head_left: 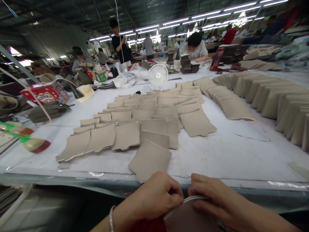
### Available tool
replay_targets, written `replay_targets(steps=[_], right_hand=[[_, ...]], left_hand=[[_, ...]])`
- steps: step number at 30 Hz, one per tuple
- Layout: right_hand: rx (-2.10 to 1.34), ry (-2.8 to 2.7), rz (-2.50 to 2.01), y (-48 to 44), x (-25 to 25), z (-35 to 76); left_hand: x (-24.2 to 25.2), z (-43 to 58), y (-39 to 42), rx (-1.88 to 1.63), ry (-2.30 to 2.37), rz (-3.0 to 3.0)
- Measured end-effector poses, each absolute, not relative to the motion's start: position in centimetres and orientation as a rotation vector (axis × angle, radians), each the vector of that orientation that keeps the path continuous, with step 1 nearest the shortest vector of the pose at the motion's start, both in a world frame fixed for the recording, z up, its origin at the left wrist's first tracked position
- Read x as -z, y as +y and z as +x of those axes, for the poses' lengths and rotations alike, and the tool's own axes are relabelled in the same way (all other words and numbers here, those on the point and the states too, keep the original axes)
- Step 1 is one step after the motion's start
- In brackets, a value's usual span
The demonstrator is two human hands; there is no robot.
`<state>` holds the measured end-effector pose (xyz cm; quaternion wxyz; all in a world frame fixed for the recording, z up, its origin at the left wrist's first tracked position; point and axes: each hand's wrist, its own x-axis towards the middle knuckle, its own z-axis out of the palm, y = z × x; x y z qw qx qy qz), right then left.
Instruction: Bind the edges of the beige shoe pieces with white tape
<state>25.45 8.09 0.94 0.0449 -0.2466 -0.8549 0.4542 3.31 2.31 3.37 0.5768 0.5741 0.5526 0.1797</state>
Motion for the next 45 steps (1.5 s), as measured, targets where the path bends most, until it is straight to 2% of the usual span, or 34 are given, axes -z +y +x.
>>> replay_targets(steps=[3,8,11,25,35,41,45], right_hand=[[-1.206,-2.643,-0.687,7.4,-1.3,25.4],[-0.635,-2.637,-0.503,6.6,-0.7,24.3],[-0.466,-2.533,-0.436,6.2,0.4,23.7],[-0.265,-2.543,-0.367,5.5,0.8,23.7],[-0.546,-2.655,-0.347,7.1,0.0,23.7],[-0.535,-2.638,-0.409,6.3,-4.4,23.8],[-0.435,-2.539,-0.24,5.8,-7.0,24.3]], left_hand=[[-2.7,3.6,2.4,-0.455,1.261,1.248],[-1.6,3.9,2.5,-0.545,1.277,1.137],[-1.5,3.8,2.3,-0.559,1.298,1.099],[-1.7,4.7,1.6,-0.505,1.402,1.27],[-2.6,4.5,2.3,-0.475,1.385,1.4],[-6.3,4.2,4.0,-0.403,1.408,1.654],[-9.0,3.5,5.0,-0.4,1.406,1.721]])
